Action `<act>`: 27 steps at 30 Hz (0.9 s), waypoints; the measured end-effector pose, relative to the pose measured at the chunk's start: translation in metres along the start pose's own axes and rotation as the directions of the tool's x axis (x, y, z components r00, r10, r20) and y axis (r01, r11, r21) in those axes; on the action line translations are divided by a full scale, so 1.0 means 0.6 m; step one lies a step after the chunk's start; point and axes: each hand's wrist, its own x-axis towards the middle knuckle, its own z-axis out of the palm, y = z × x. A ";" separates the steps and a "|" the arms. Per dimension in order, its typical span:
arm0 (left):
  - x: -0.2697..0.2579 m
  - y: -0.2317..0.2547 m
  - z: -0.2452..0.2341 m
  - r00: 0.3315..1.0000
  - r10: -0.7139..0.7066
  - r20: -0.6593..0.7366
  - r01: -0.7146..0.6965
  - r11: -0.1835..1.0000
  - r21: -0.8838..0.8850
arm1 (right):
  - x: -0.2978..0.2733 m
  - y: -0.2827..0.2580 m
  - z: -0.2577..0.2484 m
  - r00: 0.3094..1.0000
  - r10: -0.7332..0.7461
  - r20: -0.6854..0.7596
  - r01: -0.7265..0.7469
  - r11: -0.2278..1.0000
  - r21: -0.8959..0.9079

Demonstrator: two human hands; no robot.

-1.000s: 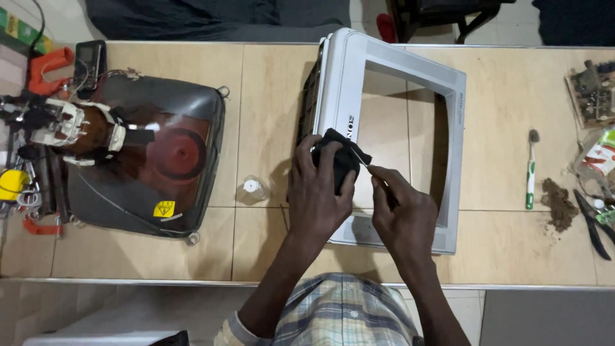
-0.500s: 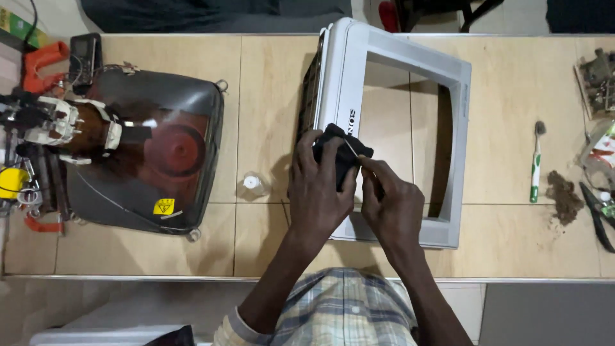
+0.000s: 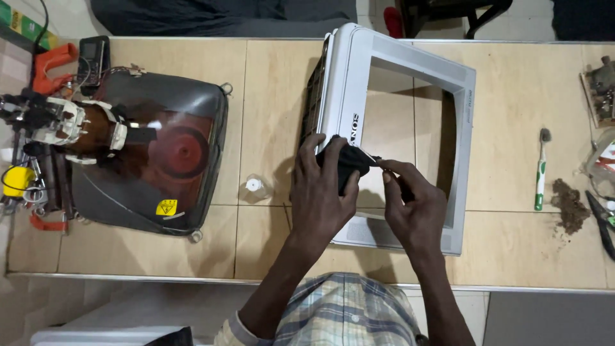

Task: The person wipes the exterior and interior surfaces of a white CRT monitor casing using a black cloth. They rotate the casing to clean multiple sides, including the front bezel, back panel, and ventilation grilles, while working at a cluttered workbench.

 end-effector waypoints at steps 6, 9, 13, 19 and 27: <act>0.002 0.005 -0.006 1.000 0.002 0.020 -0.002 1.000 0.009 | 0.003 -0.001 0.033 0.992 -0.119 -0.049 0.117 0.992 -0.046; -0.002 0.007 -0.010 1.000 0.005 0.028 -0.005 1.000 0.019 | 0.000 -0.011 0.039 0.993 -0.089 -0.082 0.099 0.986 0.134; 0.000 0.006 -0.010 0.999 0.013 0.033 -0.013 1.000 0.009 | 0.000 0.006 0.028 0.997 -0.076 -0.034 0.079 0.994 0.079; -0.007 0.000 0.005 1.000 0.011 0.023 -0.012 0.999 0.042 | 0.000 0.017 0.036 1.000 -0.009 -0.025 0.012 0.994 0.113; -0.002 0.000 0.002 1.000 -0.003 0.016 0.002 0.999 0.044 | 0.018 -0.010 0.034 1.000 -0.006 0.006 0.006 0.994 0.109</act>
